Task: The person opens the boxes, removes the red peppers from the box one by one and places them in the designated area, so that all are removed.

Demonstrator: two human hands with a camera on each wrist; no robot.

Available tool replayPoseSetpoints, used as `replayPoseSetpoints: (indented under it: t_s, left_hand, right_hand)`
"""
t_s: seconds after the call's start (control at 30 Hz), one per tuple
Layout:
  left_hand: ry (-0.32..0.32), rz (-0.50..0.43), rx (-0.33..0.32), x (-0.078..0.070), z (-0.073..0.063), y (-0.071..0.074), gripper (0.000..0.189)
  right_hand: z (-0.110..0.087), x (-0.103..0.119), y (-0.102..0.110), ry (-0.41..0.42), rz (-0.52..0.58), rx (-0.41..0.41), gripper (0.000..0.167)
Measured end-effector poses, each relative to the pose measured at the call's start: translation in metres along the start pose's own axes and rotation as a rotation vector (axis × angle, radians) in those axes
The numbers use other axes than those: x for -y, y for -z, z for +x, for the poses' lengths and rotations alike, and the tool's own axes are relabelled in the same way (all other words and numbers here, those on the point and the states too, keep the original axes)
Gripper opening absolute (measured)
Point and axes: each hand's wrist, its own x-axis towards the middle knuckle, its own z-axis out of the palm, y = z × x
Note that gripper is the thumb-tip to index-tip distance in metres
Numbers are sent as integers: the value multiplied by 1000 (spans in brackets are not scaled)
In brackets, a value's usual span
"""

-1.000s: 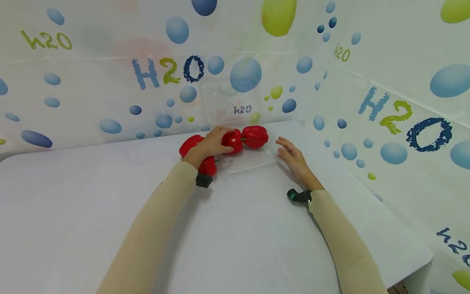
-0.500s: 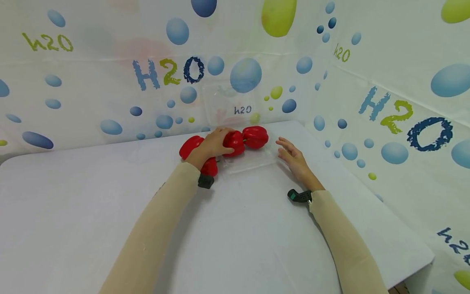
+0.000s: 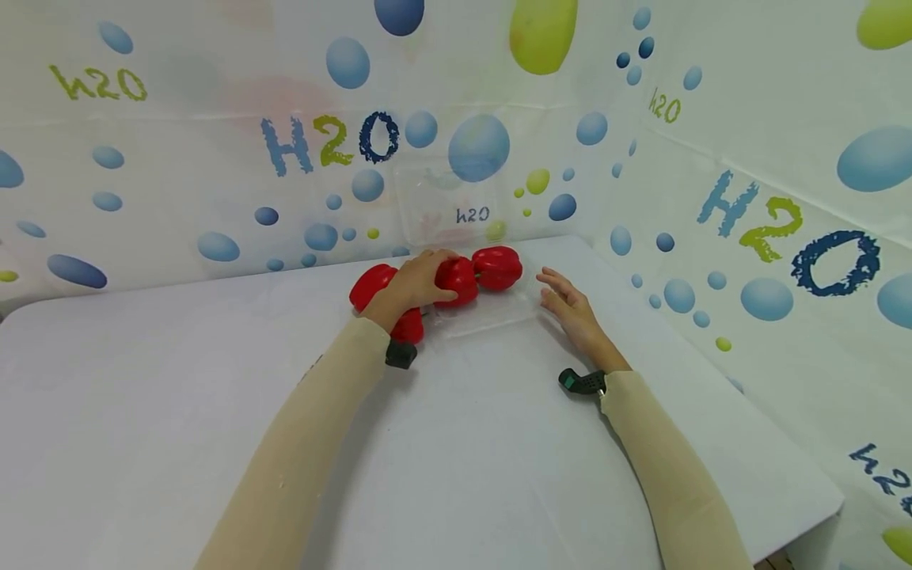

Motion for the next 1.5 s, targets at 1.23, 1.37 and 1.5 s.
replayPoseSetpoints:
  t_s: [1.23,1.37,1.5]
  left_hand:
    - [-118,-143,1,7,-15,4,76]
    - [-140,-153,-12,8,-15,4,75]
    - [-158,-152,-19,9,-16,3,75]
  right_hand:
    - [-1,1,-2,20,14,-6,47]
    - [0,0,-1,33,16,-14,47]
    - [-1,2,-2,17,32,-10,46]
